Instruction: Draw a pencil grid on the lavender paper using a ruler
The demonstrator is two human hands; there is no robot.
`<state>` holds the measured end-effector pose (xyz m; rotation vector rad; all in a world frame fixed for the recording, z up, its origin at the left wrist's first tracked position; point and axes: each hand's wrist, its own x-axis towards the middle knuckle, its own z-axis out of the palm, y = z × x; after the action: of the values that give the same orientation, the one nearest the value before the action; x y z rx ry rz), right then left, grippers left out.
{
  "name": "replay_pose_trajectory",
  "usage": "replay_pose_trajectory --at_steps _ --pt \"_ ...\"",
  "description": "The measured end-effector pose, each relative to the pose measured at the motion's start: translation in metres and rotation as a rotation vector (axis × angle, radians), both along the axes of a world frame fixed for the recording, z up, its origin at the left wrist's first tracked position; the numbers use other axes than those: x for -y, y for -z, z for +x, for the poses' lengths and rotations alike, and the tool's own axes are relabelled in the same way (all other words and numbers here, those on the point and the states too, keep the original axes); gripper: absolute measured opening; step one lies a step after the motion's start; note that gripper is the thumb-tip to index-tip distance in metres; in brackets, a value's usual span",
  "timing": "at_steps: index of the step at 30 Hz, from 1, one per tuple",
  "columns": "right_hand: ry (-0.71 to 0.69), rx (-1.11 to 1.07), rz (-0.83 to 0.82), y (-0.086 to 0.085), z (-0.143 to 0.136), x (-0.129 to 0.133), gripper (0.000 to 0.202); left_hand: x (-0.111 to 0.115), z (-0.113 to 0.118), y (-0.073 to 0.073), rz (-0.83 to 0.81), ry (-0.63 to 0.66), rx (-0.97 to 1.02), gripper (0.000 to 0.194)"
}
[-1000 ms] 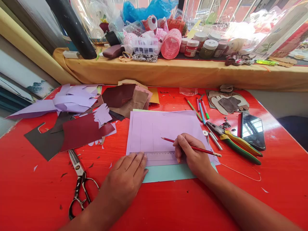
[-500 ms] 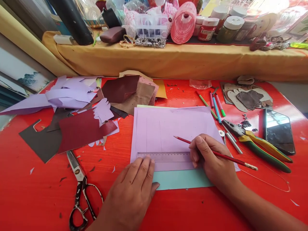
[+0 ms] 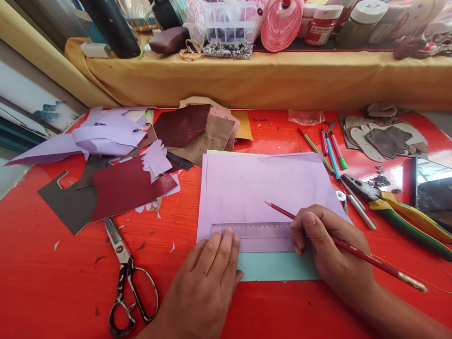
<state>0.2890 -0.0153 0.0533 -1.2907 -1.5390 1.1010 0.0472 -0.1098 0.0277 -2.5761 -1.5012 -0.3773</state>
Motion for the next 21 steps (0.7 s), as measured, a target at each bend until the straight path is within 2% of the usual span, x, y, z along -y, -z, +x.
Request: replay_pose_trajectory --at_steps 4,21 --pt "-0.068 0.051 -0.037 -0.0009 0.0018 -0.0002 0.049 0.0004 -0.0006 0.0006 -0.002 0.0 0.009 0.042" --pt "-0.109 0.085 -0.069 0.0003 0.0053 0.0019 0.048 0.001 -0.0002 -0.0009 -0.007 -0.022 -0.006 0.043"
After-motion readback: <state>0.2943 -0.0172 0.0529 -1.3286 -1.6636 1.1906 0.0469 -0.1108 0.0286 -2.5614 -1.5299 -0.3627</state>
